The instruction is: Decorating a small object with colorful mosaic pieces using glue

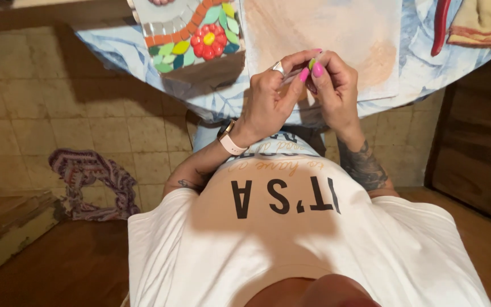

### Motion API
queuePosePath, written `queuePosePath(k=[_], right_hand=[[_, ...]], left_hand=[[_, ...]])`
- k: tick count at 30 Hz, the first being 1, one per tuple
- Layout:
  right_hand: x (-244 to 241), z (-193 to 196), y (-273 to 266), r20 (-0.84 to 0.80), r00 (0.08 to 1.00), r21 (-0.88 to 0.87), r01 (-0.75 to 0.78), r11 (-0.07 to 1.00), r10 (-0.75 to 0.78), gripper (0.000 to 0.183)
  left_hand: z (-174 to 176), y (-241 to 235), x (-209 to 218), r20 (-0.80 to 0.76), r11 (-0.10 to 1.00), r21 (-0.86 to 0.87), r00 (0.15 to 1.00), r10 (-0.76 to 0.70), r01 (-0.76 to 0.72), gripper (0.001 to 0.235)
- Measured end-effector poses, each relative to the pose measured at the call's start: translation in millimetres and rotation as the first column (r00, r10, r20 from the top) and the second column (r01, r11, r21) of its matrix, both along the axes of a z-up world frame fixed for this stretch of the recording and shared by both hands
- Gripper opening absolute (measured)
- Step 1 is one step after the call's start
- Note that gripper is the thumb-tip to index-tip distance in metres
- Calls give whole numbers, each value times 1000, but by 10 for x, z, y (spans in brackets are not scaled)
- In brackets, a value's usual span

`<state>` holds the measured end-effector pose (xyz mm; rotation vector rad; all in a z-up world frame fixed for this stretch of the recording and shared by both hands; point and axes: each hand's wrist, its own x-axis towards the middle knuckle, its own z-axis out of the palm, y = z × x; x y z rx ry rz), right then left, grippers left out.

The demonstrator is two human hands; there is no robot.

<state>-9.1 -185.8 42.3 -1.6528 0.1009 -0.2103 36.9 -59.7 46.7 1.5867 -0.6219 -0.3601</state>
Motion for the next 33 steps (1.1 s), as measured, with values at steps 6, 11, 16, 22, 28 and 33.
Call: queuePosePath(k=[6,11,16,22,28,33], right_hand=[[-69,-4,-83,189,962,-549,-64,833,198,27],[-124,-165,-301,60,866,-892,-177,416,497,18],[-113,-245,-286,-65,784,-998,-63,-25,617,9],[-37,-184,-198,-33,714,-997,28,-77,700,7],[-7,-236,-153,-111,706,-988,-3,-153,700,27],[-67,-260,-236,-112,707,-984,21,-179,698,12]], left_hand=[[-152,183,-166,277,997,64,961,24,-43,33],[-468,559,-251,739,952,245,670,-63,-181,30],[-463,784,-268,864,913,302,483,-141,-274,24],[-558,822,-277,868,901,343,457,-195,-267,24],[-597,839,-280,861,925,311,477,-177,-218,21],[-572,822,-288,868,927,303,465,-173,-221,23]])
